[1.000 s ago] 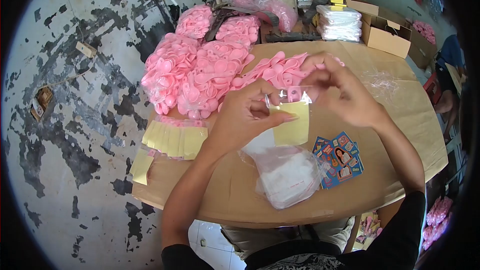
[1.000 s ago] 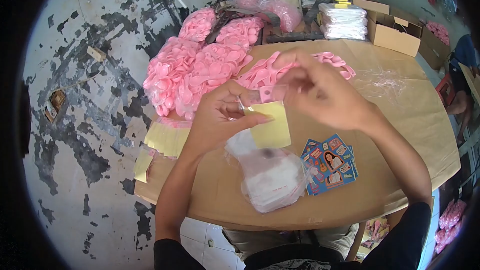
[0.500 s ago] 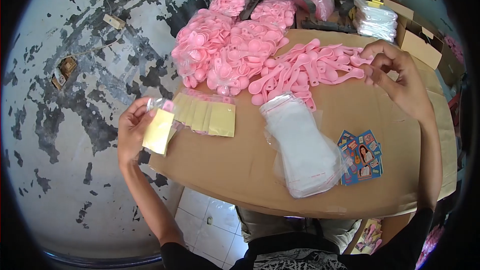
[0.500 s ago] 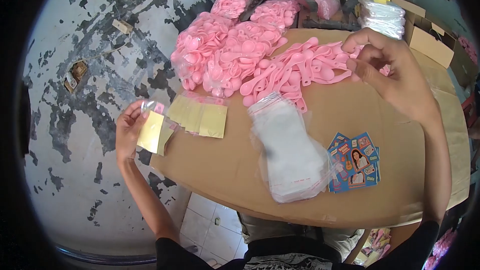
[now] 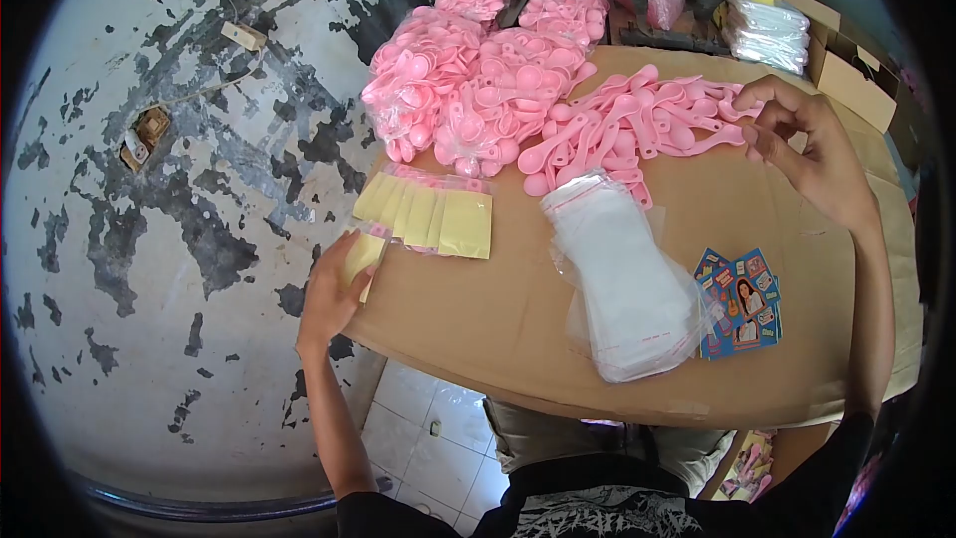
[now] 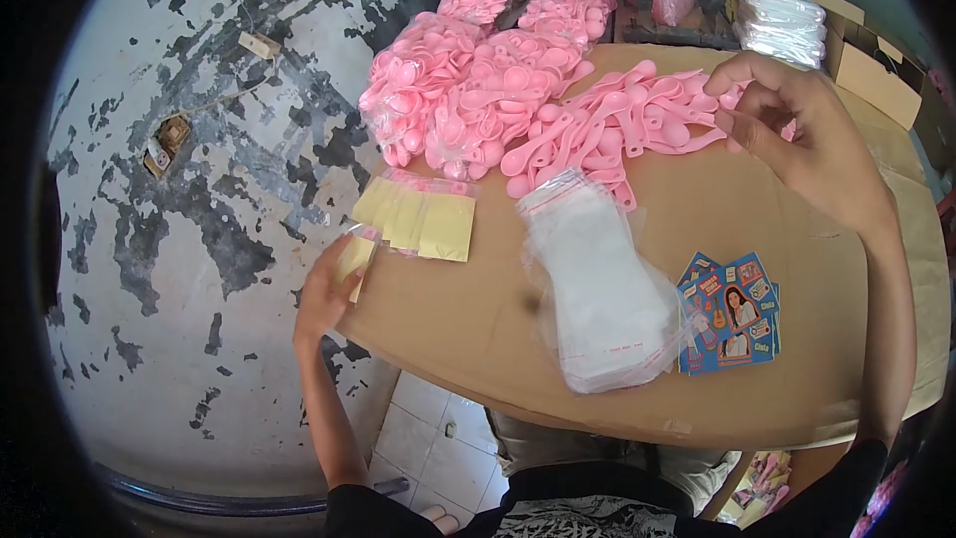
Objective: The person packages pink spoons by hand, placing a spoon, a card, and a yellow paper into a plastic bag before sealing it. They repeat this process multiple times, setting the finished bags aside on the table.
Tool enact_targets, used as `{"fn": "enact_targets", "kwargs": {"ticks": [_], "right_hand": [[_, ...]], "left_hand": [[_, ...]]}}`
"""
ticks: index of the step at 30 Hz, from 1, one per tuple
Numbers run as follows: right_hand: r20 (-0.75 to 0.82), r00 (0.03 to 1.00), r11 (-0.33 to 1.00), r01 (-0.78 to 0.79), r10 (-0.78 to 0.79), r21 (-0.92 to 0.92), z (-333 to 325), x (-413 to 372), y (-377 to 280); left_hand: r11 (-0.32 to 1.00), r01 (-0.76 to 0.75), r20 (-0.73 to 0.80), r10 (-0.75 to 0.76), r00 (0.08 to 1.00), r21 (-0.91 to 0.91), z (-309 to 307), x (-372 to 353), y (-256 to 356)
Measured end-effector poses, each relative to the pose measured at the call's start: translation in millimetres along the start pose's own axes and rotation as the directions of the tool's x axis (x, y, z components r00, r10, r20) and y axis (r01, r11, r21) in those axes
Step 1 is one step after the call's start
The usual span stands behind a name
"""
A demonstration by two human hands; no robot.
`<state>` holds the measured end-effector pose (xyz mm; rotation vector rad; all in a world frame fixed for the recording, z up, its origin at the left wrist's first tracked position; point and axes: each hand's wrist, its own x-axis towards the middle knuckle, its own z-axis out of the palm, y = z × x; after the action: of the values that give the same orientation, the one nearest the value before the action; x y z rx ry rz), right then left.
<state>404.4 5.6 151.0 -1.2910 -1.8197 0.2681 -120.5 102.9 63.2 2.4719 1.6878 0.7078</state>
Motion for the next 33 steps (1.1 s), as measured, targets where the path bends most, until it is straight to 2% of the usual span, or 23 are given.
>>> {"fn": "enact_targets", "kwargs": {"ticks": [3,9,15,18,21,24,26,27,28,29,30,32,33], "right_hand": [[0.031,0.999,0.997,-0.024,0.026,-0.072,-1.7,0.9,-3.8],[0.108,0.992,0.992,-0.051,0.064,-0.117,-0.9,-0.4,-8.7],[0.226,0.970,0.989,-0.054,0.085,-0.140,6.2,-1.8,-19.6],[0.256,0.965,0.991,-0.016,0.051,-0.133,18.4,-4.9,-19.0],[0.278,0.957,0.975,0.131,-0.077,-0.181,36.9,-10.0,-11.7],[0.318,0.947,0.960,0.048,0.045,-0.277,52.4,-15.0,-2.7],[0.335,0.937,0.944,0.014,0.103,-0.330,62.6,-16.2,7.6],[0.374,0.911,0.946,-0.051,0.175,-0.320,64.4,-16.1,2.4],[0.417,0.875,0.943,-0.114,0.244,-0.312,68.4,-14.8,-5.6],[0.461,0.833,0.936,-0.174,0.306,-0.307,70.8,-14.6,-10.9],[0.451,0.838,0.930,-0.164,0.306,-0.328,74.9,-16.8,-9.6],[0.473,0.832,0.948,-0.182,0.290,-0.260,77.1,-18.7,-5.9],[0.481,0.830,0.955,-0.194,0.283,-0.226,77.9,-20.1,-3.6]], "left_hand": [[0.989,0.097,0.043,-0.093,0.995,-0.113,4.8,-11.6,-12.1],[0.988,0.042,0.095,-0.056,0.994,0.147,12.6,-15.9,-18.7],[0.966,0.052,0.003,-0.054,0.999,0.253,20.7,-15.3,-5.4],[0.984,0.061,-0.012,-0.060,0.998,0.169,15.4,-12.6,2.3],[0.953,0.092,-0.062,-0.077,0.995,0.288,17.9,-13.4,2.7],[0.920,0.164,-0.171,-0.109,0.979,0.357,27.0,-17.5,8.2],[0.972,0.013,-0.252,0.047,0.967,0.234,16.6,-14.2,41.0],[0.982,-0.065,-0.296,0.116,0.948,0.176,9.1,-15.0,64.3],[0.983,-0.180,-0.274,0.165,0.948,-0.031,7.3,-16.0,93.0],[0.944,-0.295,-0.137,0.275,0.952,-0.148,12.2,-20.0,114.0],[0.882,-0.382,-0.014,0.394,0.919,-0.276,19.0,-23.9,133.8],[0.739,-0.540,0.000,0.590,0.808,-0.404,38.6,-29.1,179.1],[0.727,-0.571,0.021,0.624,0.781,-0.381,46.4,-27.9,189.4]]}}
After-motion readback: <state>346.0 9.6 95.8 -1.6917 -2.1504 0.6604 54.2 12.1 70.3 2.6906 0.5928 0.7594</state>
